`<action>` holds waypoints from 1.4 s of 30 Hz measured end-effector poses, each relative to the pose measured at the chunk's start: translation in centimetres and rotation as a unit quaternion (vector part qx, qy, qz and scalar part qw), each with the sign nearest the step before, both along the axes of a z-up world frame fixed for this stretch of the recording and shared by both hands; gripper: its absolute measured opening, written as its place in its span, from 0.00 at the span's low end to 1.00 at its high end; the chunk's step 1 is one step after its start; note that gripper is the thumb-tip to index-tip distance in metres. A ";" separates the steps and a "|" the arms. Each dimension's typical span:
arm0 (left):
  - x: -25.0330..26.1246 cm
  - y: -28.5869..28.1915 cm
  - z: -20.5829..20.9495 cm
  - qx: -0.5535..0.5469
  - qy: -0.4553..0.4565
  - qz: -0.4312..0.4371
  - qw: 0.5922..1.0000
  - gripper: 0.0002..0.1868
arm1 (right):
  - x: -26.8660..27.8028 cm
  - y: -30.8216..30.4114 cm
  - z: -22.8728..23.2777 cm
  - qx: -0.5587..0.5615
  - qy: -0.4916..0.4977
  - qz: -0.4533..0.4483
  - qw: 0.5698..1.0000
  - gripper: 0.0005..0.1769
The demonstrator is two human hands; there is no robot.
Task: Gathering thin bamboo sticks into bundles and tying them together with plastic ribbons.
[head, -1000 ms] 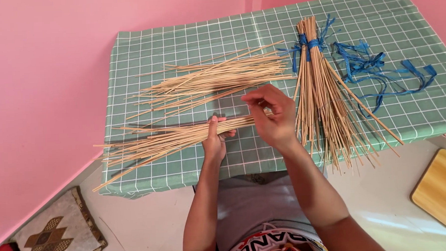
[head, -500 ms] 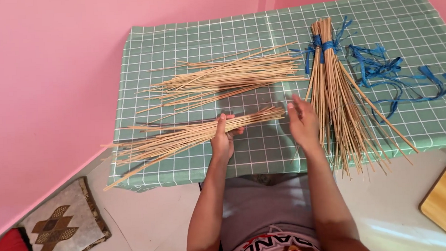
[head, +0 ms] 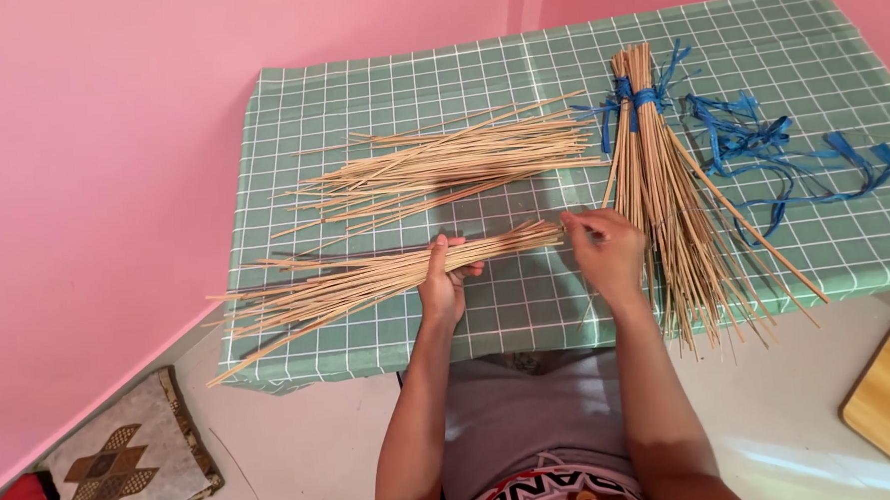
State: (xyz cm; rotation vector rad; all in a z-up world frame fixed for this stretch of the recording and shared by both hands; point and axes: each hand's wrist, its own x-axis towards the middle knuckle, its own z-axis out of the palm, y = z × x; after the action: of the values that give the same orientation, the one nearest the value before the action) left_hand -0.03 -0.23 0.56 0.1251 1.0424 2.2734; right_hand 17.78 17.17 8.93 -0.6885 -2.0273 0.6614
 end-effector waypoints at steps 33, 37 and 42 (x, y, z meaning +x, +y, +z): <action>0.0 0.3 -0.5 -0.003 0.003 -0.003 1.000 0.22 | 4.0 6.0 5.2 0.367 -0.443 0.040 0.817 0.20; 0.1 0.2 -0.1 -0.013 0.016 -0.014 1.000 0.22 | -2.2 7.7 5.7 0.416 -0.342 0.058 0.841 0.07; 0.2 0.1 0.1 -0.008 0.016 -0.020 1.000 0.22 | -9.1 11.7 -2.0 0.322 -0.397 0.039 0.859 0.14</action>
State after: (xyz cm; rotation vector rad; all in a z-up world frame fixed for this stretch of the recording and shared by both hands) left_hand 0.22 -0.10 0.66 0.1747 1.0641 2.2331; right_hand 8.72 28.90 6.93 -0.4979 -2.8143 -0.3684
